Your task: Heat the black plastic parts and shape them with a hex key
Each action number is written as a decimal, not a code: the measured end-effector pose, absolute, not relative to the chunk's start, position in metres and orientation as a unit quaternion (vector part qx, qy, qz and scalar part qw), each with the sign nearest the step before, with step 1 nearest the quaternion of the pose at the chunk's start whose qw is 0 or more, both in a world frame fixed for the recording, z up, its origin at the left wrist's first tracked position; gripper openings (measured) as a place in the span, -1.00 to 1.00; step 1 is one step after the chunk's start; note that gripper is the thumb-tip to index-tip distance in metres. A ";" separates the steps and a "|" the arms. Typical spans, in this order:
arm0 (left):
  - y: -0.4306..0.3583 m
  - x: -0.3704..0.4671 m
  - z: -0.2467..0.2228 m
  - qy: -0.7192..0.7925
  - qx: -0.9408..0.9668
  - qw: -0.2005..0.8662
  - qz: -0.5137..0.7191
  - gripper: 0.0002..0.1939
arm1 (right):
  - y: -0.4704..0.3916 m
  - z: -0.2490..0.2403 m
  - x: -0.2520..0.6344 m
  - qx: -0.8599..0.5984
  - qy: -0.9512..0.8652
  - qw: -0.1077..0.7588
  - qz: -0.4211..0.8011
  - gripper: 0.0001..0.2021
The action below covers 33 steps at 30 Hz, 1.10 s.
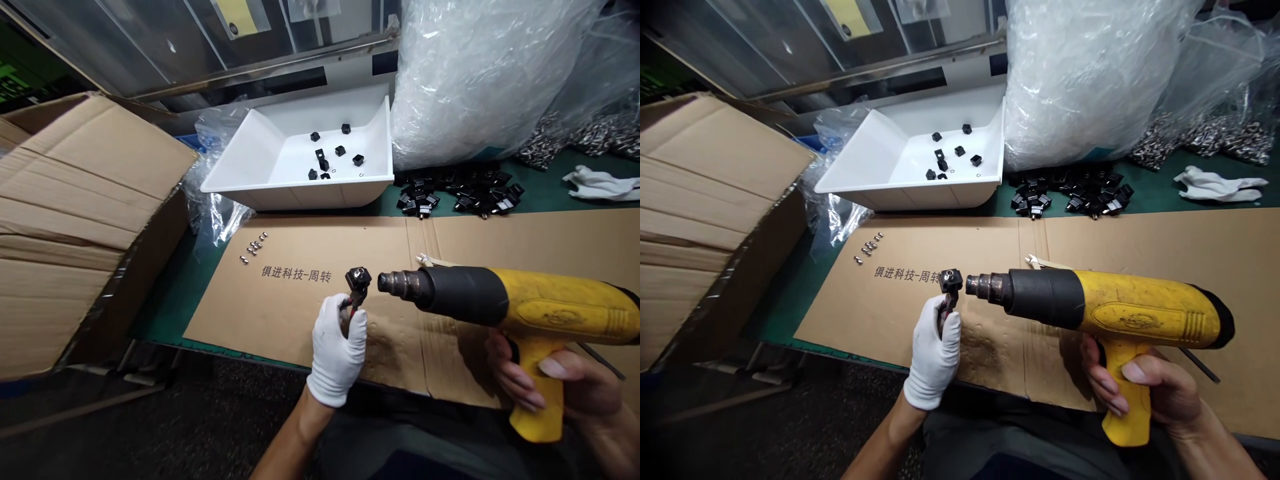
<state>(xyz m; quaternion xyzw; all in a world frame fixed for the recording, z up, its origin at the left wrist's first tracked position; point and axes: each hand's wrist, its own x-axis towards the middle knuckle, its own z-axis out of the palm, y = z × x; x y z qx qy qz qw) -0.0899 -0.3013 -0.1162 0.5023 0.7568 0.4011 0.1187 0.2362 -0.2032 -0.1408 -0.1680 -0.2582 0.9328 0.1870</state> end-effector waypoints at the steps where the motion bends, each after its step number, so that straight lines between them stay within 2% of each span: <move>1: -0.302 -0.088 -0.119 0.758 0.507 0.103 0.397 -0.70 | -0.203 -0.140 0.235 -0.168 -0.258 0.193 0.932 -0.62; 8: -0.303 -0.086 -0.130 0.754 0.530 0.067 0.382 -0.69 | -0.201 -0.134 0.233 -0.163 -0.251 0.191 0.935 -0.64; 23: -0.303 -0.086 -0.128 0.740 0.522 0.117 0.409 -0.71 | -0.201 -0.133 0.236 -0.206 -0.275 0.194 0.919 -0.65; 33: -0.303 -0.086 -0.126 0.735 0.528 0.111 0.412 -0.71 | -0.200 -0.133 0.234 -0.213 -0.272 0.187 0.919 -0.66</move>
